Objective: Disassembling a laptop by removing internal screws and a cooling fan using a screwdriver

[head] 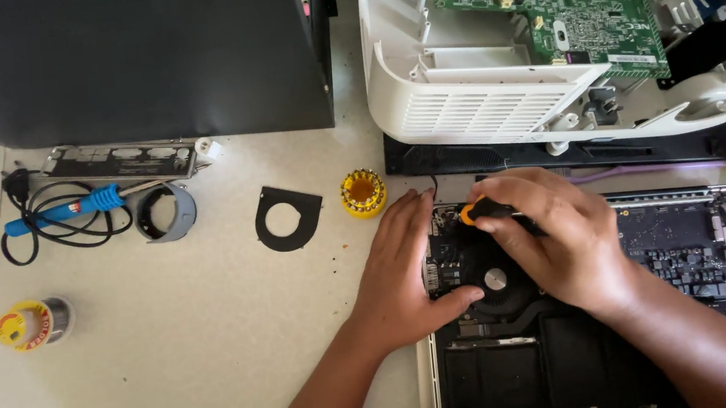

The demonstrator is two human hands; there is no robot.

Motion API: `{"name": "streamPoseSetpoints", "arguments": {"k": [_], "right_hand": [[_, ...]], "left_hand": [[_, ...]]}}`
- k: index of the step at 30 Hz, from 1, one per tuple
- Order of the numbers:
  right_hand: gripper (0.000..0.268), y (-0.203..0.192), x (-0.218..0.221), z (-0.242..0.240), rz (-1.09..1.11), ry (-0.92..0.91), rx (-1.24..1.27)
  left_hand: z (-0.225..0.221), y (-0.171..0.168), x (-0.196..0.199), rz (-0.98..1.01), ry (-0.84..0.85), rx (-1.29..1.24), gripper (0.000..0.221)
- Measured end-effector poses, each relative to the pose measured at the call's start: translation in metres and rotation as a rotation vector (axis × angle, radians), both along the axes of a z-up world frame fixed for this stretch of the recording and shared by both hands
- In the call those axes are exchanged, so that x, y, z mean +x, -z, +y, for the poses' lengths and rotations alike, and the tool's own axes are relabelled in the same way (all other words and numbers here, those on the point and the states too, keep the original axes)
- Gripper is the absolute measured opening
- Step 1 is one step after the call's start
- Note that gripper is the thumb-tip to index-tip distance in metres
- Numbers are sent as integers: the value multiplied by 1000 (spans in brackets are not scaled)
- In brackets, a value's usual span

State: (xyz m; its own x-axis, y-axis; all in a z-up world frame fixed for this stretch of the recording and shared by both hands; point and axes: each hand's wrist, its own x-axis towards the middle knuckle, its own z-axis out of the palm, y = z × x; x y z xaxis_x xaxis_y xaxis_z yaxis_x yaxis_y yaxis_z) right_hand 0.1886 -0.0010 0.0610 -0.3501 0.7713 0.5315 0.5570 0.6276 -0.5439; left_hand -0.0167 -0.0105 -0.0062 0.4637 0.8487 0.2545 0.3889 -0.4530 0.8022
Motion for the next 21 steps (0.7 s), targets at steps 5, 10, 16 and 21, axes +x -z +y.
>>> {"name": "streamPoseSetpoints", "arguments": {"k": [5,10,16,21], "right_hand": [[31,-8,-1,2,-83,62,-53],[25,-36,-6,15,-446,109,-93],[31,-46,-17,26,-858,191,-230],[37,-59,-27,27,-883,185,-326]], "left_hand": [[0,4,-1,11,4,12,102],[-2,5,0,9,9,-13,103],[-2,5,-1,44,6,-49,104],[-2,11,0,20,4,1,108]]}}
